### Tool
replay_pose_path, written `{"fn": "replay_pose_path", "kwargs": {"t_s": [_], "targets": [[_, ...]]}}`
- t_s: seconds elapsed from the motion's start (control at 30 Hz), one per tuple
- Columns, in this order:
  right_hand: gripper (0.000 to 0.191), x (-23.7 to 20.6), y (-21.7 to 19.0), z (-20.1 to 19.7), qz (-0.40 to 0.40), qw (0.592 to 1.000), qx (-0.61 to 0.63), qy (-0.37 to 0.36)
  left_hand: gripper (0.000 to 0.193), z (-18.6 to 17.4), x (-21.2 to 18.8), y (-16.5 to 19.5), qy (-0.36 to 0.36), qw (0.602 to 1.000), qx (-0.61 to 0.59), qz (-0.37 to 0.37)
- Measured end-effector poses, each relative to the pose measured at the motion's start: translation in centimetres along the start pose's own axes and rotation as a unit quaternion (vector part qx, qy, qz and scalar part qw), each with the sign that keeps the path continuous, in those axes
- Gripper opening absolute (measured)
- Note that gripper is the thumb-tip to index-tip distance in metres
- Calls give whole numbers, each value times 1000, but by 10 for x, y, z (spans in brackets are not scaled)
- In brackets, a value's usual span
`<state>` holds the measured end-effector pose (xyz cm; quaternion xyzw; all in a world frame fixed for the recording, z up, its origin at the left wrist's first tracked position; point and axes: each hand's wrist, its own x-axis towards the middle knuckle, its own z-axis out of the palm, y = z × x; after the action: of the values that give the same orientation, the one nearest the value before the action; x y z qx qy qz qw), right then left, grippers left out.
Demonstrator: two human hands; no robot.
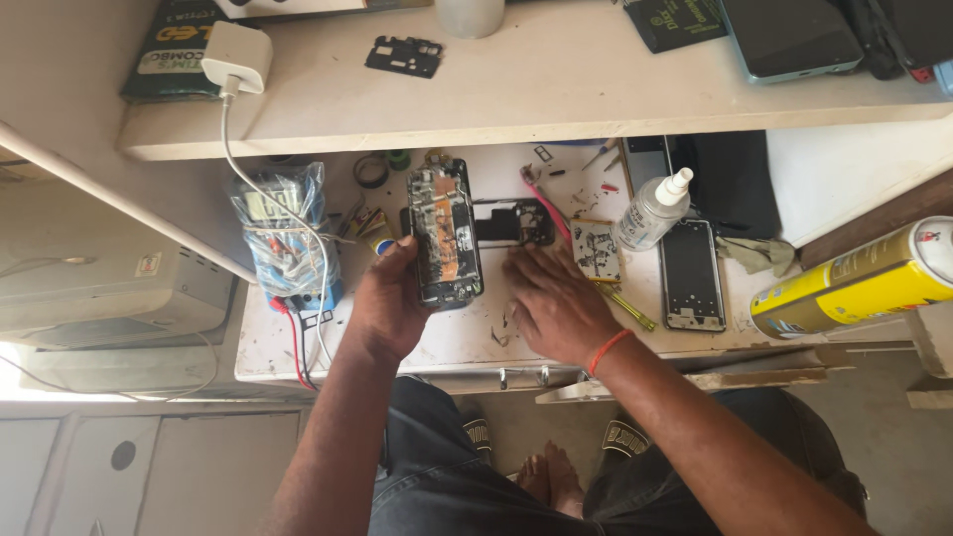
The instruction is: The person disassembles a smartphone at a repair bench, prying open the back cover and removing the battery, then handles the exposed internal board and transfers components between the phone body and other phone parts on the bench, using a screwdriver and pry tool by hand.
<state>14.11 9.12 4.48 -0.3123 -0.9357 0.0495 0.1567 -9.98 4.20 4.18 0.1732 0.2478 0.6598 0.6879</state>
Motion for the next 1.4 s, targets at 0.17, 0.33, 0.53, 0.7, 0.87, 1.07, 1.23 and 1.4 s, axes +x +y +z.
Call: {"fn": "replay_pose_path", "kwargs": {"t_s": [0.17, 0.33, 0.53, 0.7, 0.87, 1.07, 1.23, 1.4], "targets": [[50, -11, -3, -9, 30, 998, -18, 59, 24, -2, 0, -8, 45, 998, 35, -3], [47, -51, -19, -12, 6, 996, 7, 94, 23, 1, -8, -38, 113, 981, 139, -72], [47, -61, -18, -7, 38, 994, -29, 103, 25, 11, -12, -64, 138, 941, 289, -111], [45, -57, -12, -7, 22, 996, -32, 82, 29, 19, -14, -60, 137, 819, 554, -51], [35, -49, 6, -12, -14, 994, -60, 91, 33, 27, -16, -51, 137, 655, 743, 17], [22, -40, 26, -18, 0, 989, -75, 127, 33, 29, -21, -50, 146, 627, 763, 54], [16, -42, 26, -16, 13, 984, -81, 159, 26, 20, -32, -51, 101, 583, 788, 169], [15, -44, 27, -11, -1, 978, -111, 174, 24, 10, -39, -48, 23, 518, 817, 254]]}}
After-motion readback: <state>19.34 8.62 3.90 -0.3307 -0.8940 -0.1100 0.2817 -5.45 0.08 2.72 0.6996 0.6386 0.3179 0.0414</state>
